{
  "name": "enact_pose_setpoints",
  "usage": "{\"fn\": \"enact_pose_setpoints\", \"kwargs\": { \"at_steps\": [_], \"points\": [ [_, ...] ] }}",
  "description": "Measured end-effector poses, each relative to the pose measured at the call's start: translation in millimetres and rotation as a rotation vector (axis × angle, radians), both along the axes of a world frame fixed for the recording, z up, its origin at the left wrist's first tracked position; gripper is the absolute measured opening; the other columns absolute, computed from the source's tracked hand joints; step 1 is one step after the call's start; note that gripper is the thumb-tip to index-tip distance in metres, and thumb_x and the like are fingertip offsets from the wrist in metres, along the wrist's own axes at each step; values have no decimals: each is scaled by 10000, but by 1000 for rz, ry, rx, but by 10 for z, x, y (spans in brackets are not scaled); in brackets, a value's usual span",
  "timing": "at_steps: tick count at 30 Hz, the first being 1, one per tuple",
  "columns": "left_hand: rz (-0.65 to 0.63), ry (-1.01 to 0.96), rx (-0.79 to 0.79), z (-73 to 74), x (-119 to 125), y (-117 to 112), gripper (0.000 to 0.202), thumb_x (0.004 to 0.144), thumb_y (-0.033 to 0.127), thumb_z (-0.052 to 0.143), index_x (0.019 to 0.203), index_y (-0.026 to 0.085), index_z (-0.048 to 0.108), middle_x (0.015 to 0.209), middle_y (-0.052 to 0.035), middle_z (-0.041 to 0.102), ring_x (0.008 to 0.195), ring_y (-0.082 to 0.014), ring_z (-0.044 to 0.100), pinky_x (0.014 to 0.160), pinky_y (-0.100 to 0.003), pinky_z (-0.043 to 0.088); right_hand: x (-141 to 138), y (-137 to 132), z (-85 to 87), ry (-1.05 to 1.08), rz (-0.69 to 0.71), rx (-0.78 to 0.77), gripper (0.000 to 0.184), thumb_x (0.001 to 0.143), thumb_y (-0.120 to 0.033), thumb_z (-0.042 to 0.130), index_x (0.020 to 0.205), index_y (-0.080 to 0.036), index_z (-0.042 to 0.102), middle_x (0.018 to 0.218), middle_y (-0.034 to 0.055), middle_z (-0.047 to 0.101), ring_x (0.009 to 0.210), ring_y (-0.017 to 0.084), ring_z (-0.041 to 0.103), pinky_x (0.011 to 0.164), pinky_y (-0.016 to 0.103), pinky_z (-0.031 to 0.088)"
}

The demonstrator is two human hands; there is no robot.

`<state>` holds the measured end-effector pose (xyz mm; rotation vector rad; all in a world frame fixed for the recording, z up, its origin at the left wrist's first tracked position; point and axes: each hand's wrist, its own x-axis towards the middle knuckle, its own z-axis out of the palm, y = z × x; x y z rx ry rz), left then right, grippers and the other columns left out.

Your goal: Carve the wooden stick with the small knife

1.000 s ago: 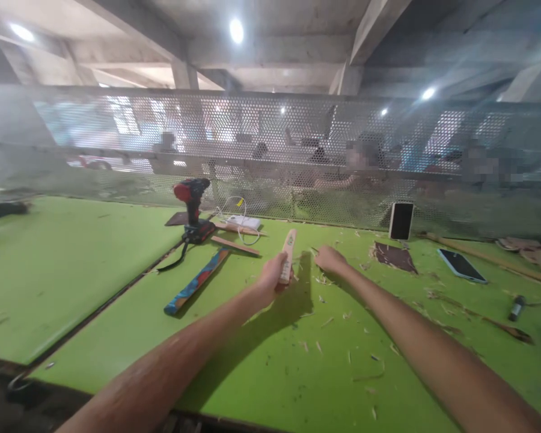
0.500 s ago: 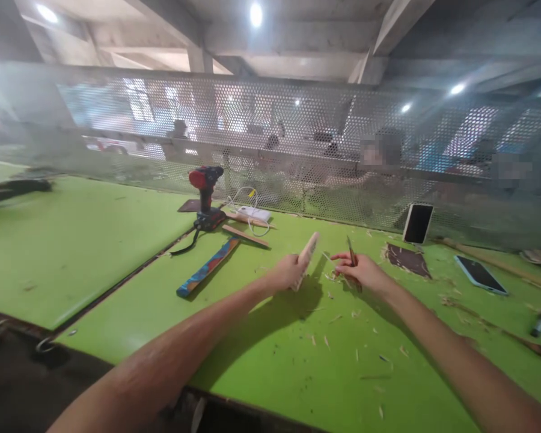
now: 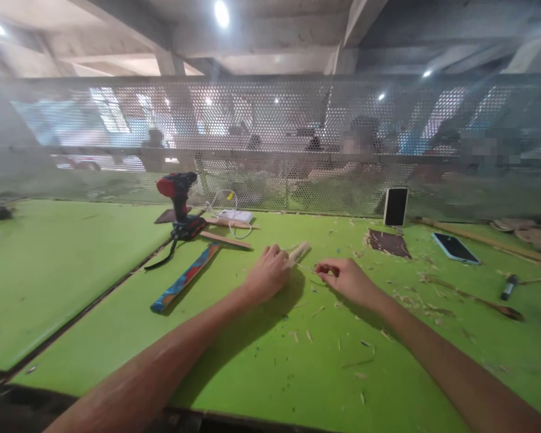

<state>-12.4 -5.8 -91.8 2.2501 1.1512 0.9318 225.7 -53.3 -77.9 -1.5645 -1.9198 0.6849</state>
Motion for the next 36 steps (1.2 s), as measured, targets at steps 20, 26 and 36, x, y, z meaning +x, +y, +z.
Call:
{"fn": "enact_pose_setpoints", "kwargs": {
  "at_steps": [20, 26, 36],
  "points": [
    [-104, 216, 212, -122, 28, 57, 166, 940, 117, 588, 854, 157, 725, 931, -82, 721, 923, -216, 599, 776, -293, 467, -23, -44, -52, -88, 104, 83, 229, 894, -111, 578, 953, -171, 791, 871, 103, 766, 694, 199, 680, 665, 386, 589],
    [-28, 265, 159, -67, 42, 13, 175, 897, 101, 589, 835, 162, 741, 901, -74, 733, 884, -198, 614, 745, -272, 450, -10, -25, -98, -61, 113, 74, 213, 940, -253, 602, 969, -177, 799, 884, 117, 772, 703, 205, 686, 645, 375, 587],
    [122, 245, 82, -22, -12, 27, 136, 867, 113, 630, 760, 156, 702, 899, -67, 723, 756, -160, 605, 654, -249, 434, -10, -41, -127, -40, 133, 29, 196, 900, -219, 627, 995, -179, 794, 859, 107, 767, 684, 195, 673, 642, 372, 586]
  ]
}}
